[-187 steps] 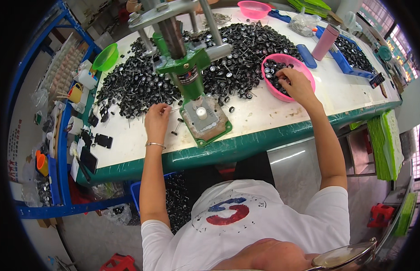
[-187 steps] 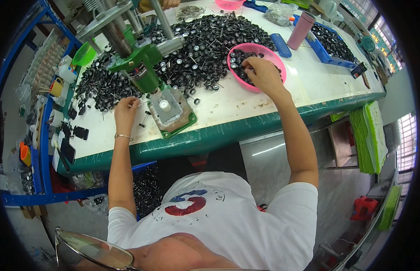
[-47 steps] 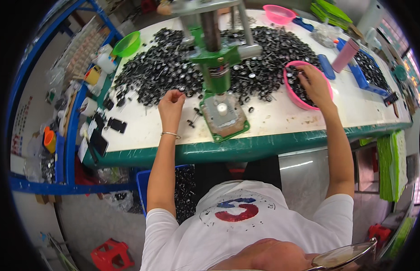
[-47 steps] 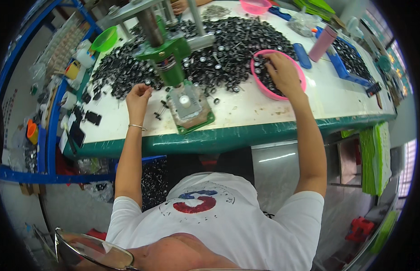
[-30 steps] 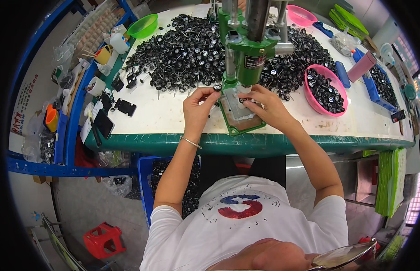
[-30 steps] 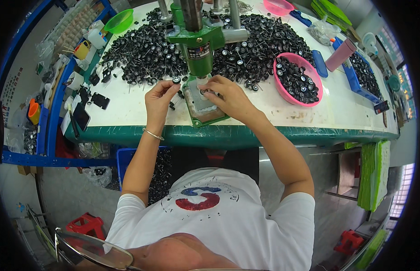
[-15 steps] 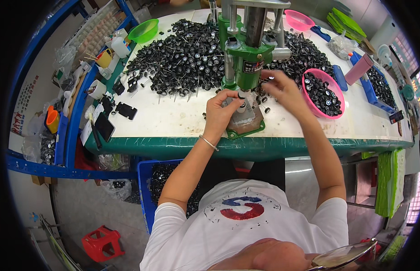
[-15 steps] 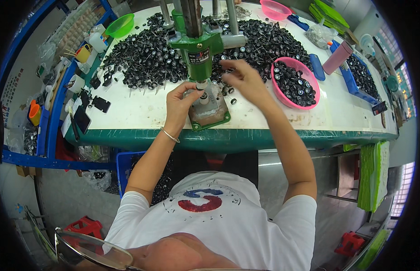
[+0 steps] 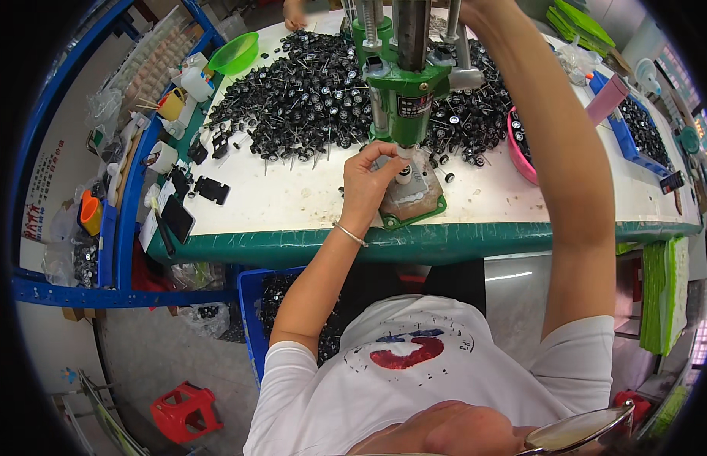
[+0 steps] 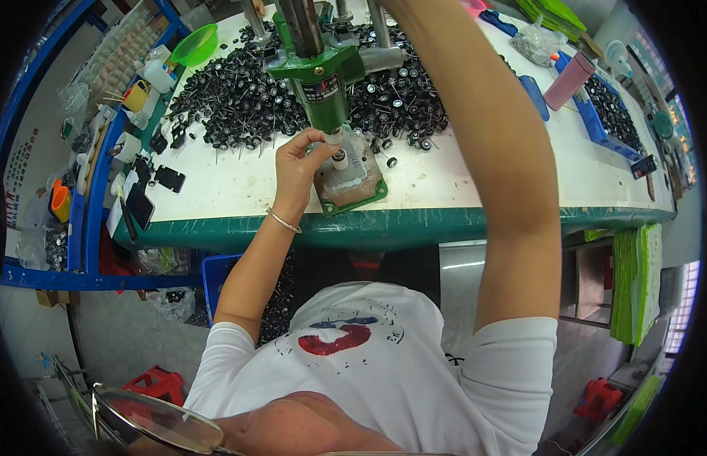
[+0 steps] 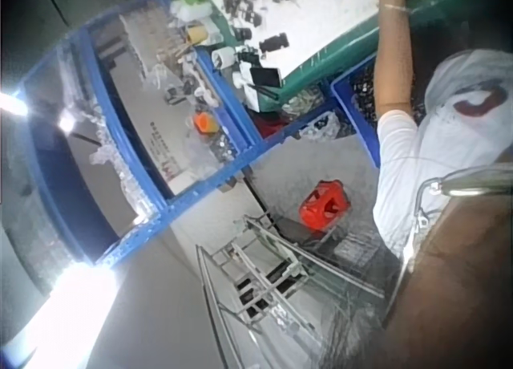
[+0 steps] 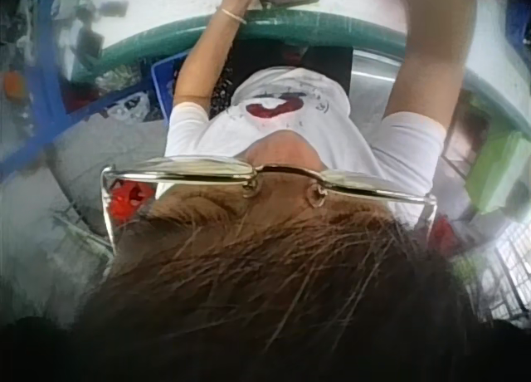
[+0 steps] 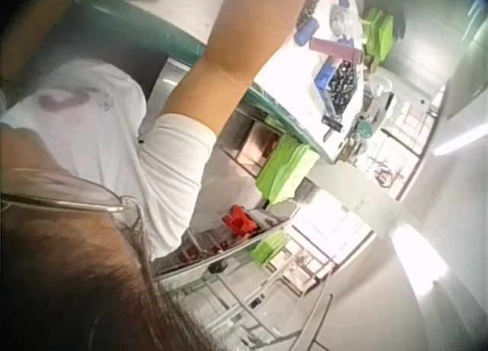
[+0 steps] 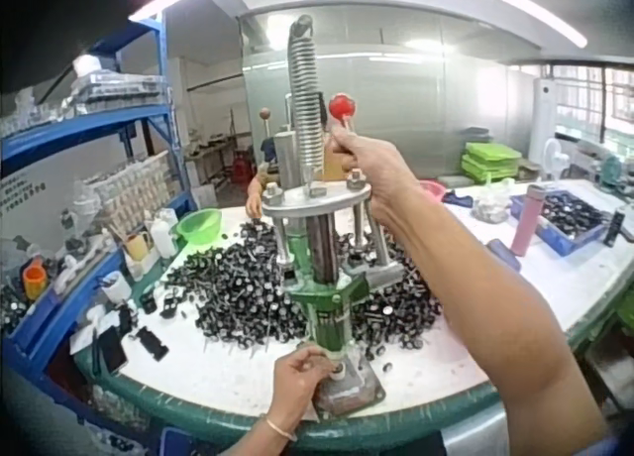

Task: The person assembles small plastic components by hand, using a hand-operated press at a workbench.

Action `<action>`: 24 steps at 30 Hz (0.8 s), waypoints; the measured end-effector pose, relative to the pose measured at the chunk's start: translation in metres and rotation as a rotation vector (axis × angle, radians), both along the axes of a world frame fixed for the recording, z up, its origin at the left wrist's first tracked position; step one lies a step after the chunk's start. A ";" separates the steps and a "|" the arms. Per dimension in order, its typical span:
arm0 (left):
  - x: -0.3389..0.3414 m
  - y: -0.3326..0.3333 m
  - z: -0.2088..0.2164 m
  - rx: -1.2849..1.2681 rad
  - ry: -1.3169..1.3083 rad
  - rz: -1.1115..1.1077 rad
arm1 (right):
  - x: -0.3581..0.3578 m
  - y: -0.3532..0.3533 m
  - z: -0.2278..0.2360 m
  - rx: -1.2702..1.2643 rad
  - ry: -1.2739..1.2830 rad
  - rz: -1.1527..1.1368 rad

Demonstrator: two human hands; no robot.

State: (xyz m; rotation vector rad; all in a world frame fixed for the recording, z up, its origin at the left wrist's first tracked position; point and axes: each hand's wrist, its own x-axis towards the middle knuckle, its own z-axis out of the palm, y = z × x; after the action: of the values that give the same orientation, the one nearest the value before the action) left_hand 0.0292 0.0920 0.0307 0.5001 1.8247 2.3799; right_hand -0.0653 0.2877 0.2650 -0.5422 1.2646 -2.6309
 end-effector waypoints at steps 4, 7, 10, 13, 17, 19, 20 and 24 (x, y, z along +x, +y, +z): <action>0.000 -0.006 -0.003 -0.070 0.002 0.010 | 0.018 -0.039 -0.006 0.165 0.151 -0.684; -0.003 0.003 -0.004 -0.021 0.062 -0.014 | 0.052 -0.005 0.009 -0.166 -0.025 -0.119; -0.003 -0.004 -0.011 -0.039 0.064 0.050 | 0.077 -0.031 -0.014 0.173 0.439 -0.802; -0.003 -0.003 -0.012 -0.089 0.085 0.060 | 0.088 -0.027 -0.025 0.093 0.630 -0.801; -0.003 -0.001 -0.017 -0.064 0.063 0.064 | 0.091 -0.028 -0.041 -0.874 0.505 0.013; -0.004 -0.004 -0.020 -0.089 0.055 0.050 | 0.100 -0.020 -0.048 0.009 0.903 -0.770; -0.003 -0.004 -0.020 -0.075 0.051 0.049 | 0.103 -0.017 -0.047 -0.018 0.792 -0.659; -0.001 -0.001 -0.019 -0.039 0.034 0.064 | 0.097 -0.024 -0.047 0.009 0.662 -0.831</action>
State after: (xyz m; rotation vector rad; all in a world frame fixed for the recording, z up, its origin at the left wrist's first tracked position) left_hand 0.0278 0.0908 0.0119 0.4883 1.9252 2.3857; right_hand 0.0318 0.2640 0.2185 -1.1659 2.0468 -3.2129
